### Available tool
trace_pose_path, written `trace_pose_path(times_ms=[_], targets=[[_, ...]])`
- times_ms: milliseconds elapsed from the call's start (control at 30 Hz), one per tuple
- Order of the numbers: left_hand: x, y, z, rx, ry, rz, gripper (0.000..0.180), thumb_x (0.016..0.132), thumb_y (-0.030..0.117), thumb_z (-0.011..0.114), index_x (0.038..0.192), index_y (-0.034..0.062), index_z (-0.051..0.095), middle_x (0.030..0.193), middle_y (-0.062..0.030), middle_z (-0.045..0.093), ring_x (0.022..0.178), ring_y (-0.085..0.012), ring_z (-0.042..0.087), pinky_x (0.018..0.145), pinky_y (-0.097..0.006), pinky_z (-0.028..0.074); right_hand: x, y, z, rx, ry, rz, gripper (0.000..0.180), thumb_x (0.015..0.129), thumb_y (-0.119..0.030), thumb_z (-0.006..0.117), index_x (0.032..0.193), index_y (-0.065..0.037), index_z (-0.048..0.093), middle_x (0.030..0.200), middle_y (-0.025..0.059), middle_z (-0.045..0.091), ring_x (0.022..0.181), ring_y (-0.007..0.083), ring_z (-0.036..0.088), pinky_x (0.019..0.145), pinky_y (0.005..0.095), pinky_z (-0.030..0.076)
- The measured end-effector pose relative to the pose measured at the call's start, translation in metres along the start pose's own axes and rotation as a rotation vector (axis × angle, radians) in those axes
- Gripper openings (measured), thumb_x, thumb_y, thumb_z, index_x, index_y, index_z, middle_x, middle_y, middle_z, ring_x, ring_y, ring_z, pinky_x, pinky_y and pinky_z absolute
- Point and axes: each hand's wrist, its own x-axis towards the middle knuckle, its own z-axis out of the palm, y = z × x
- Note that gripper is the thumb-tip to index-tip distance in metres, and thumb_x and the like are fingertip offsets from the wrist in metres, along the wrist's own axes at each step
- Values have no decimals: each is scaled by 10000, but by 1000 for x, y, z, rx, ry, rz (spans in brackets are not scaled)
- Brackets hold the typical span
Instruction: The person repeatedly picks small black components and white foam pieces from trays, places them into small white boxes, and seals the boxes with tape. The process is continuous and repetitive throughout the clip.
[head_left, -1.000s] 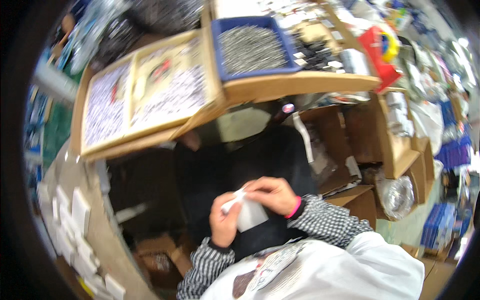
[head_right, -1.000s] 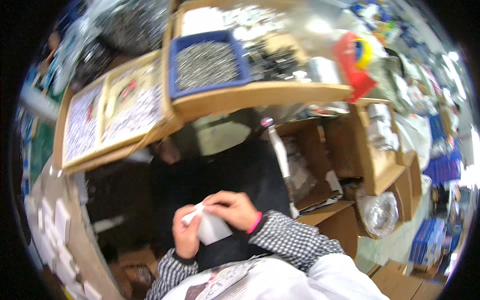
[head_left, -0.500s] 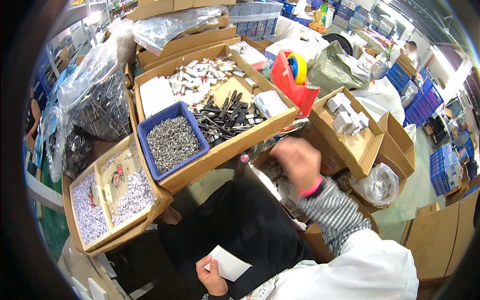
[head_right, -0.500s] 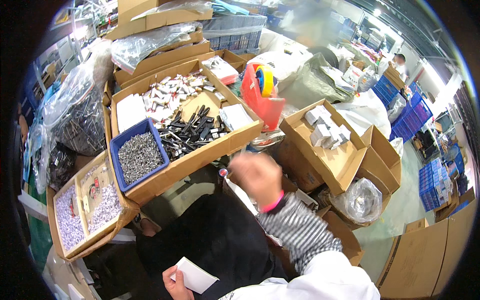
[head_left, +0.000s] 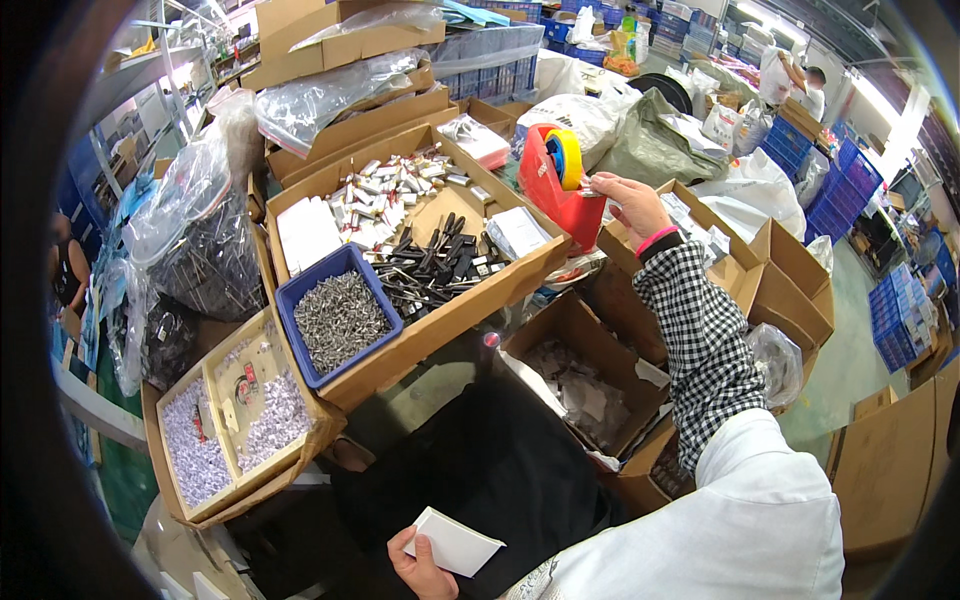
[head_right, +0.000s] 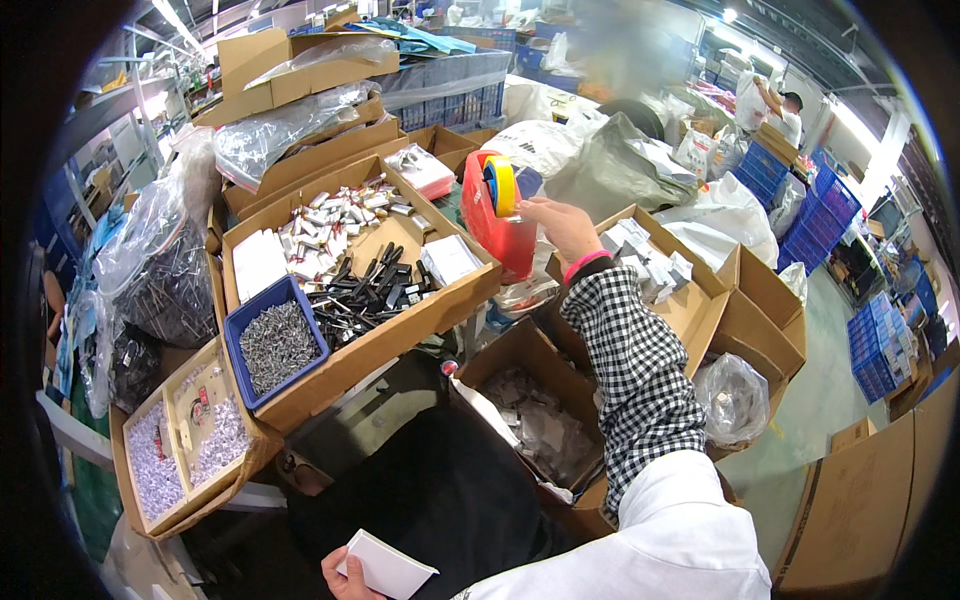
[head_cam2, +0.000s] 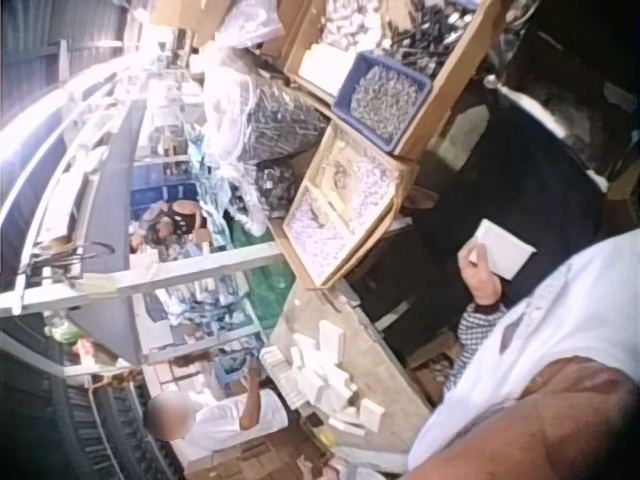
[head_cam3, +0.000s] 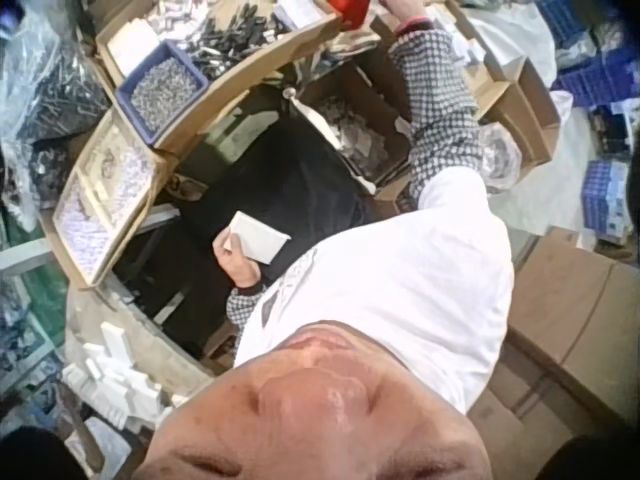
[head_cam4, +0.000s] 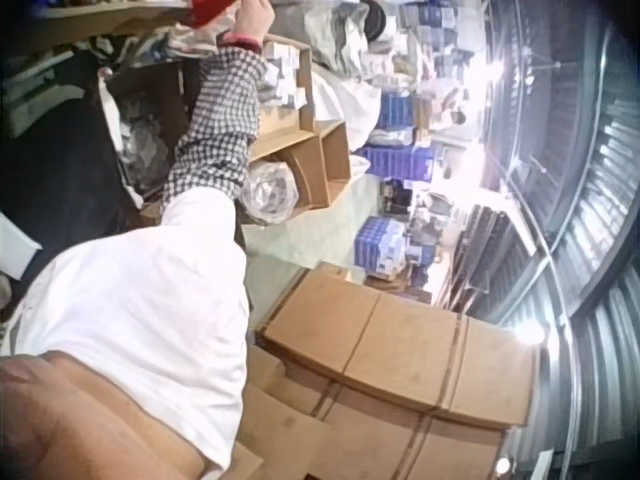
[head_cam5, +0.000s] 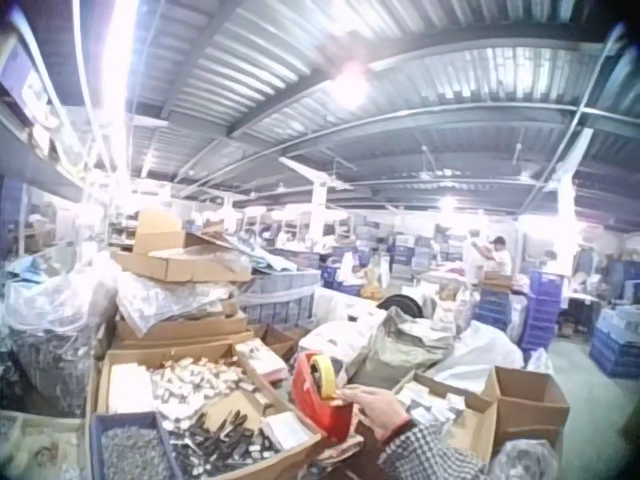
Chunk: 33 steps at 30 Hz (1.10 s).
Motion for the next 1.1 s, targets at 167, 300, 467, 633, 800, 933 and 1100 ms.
trace_pose_path(times_ms=[167, 300, 467, 633, 800, 933, 1100], targets=[[-1, 2, 0, -66, 26, -41, 170, 891, 53, 556, 1045, -16, 533, 979, -121, 584, 874, -190, 551, 805, -312, 455, 0, -8, 6, 150, 12, -141, 341, 876, -266, 610, 1004, 46, 653, 1055, 83, 613, 983, 133, 499, 889, 271, 342], [-1, -1, 1, -38, -3, 18, 165, 893, 49, 553, 1045, -13, 532, 982, -121, 583, 871, -186, 553, 798, -308, 460, -10, -5, 4, 74, 62, -87, 271, 836, -346, 671, 894, -81, 675, 878, -22, 615, 734, 43, 426, 653, 216, 307], [-1, -3, 0, -96, 12, -31, 166, 892, 46, 554, 1046, -11, 533, 982, -115, 581, 874, -183, 550, 805, -307, 457, -28, 19, 3, 219, 118, 26, 213, 860, -276, 660, 900, -68, 675, 791, -43, 581, 666, 41, 402, 582, 199, 316], [-1, -1, 1, -23, 14, -12, 168, 892, 45, 554, 1048, -13, 534, 983, -113, 578, 879, -184, 546, 817, -307, 449, -34, 32, 5, 388, 54, 43, 174, 869, -222, 650, 939, -63, 655, 831, -29, 617, 673, 53, 486, 597, 202, 373], [2, -3, 1, -14, 10, 1, 171, 890, 40, 551, 1052, -13, 535, 988, -117, 576, 886, -191, 543, 826, -312, 444, -38, 25, 5, 417, 54, 104, 188, 881, -222, 634, 969, -56, 638, 855, -19, 624, 774, 72, 560, 673, 207, 429], [4, -7, -1, 5, 16, 1, 174, 889, 42, 552, 1053, -13, 536, 986, -119, 577, 887, -192, 542, 827, -312, 444, -35, 21, 6, 391, 11, -2, 195, 889, -230, 624, 973, -54, 636, 874, -2, 627, 824, 83, 571, 734, 227, 444], [5, -10, -3, -68, 0, 8, 177, 889, 55, 561, 1051, -12, 538, 990, -122, 580, 882, -190, 544, 821, -312, 446, -36, 28, 6, 425, 27, 21, 198, 900, -239, 608, 1001, -70, 630, 931, 13, 634, 868, 105, 581, 782, 242, 449]])
